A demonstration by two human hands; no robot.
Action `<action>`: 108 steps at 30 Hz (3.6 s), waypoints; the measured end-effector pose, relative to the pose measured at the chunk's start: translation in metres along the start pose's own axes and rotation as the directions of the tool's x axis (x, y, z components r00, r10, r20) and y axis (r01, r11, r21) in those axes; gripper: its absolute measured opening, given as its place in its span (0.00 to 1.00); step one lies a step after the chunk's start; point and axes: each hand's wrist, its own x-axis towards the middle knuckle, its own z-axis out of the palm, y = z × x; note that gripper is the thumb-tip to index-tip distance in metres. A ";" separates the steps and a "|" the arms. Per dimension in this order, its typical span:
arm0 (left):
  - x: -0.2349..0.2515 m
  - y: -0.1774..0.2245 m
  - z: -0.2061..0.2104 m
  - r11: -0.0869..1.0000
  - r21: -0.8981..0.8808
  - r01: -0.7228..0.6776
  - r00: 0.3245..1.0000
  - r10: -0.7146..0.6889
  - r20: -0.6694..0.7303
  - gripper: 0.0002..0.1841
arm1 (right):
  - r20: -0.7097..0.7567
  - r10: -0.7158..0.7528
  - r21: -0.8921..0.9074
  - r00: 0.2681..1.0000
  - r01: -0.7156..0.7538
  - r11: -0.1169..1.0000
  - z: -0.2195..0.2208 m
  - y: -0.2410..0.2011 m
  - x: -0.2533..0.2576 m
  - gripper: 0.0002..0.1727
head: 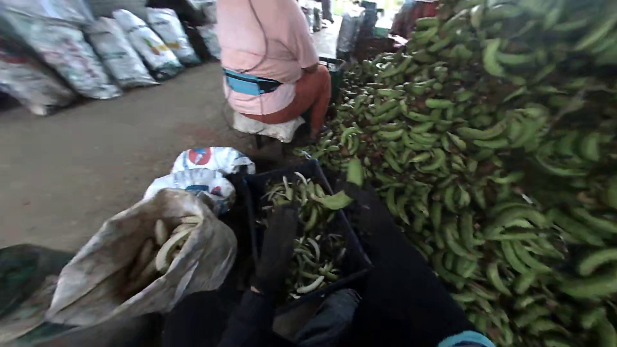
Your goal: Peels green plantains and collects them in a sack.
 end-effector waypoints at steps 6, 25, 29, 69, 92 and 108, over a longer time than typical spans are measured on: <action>-0.024 -0.033 0.044 0.990 0.137 -0.043 0.977 0.013 0.214 0.21 | -0.044 -0.103 -0.026 0.994 0.102 0.994 0.002 0.013 -0.001 0.32; -0.005 -0.016 0.018 0.997 0.042 -0.063 0.946 0.047 0.320 0.24 | -0.091 -0.015 0.251 0.996 0.037 0.967 0.009 0.016 0.015 0.18; -0.002 -0.002 0.009 0.937 0.202 -0.284 0.920 0.207 0.334 0.26 | -0.146 -0.075 0.086 0.987 0.088 0.992 0.014 0.025 0.017 0.22; -0.004 -0.016 0.031 0.983 -0.094 -0.160 0.986 0.164 0.032 0.23 | -0.313 -0.168 0.168 0.935 0.229 0.959 0.065 0.013 0.020 0.26; 0.066 -0.055 -0.022 0.966 0.253 -0.045 0.999 0.044 0.010 0.23 | 0.481 0.316 -0.397 0.818 -0.118 0.910 0.047 0.008 0.030 0.27; 0.039 -0.064 0.031 0.696 0.502 -0.514 0.810 0.587 0.016 0.24 | -0.032 0.177 0.596 0.984 -0.124 0.794 0.038 0.019 0.025 0.22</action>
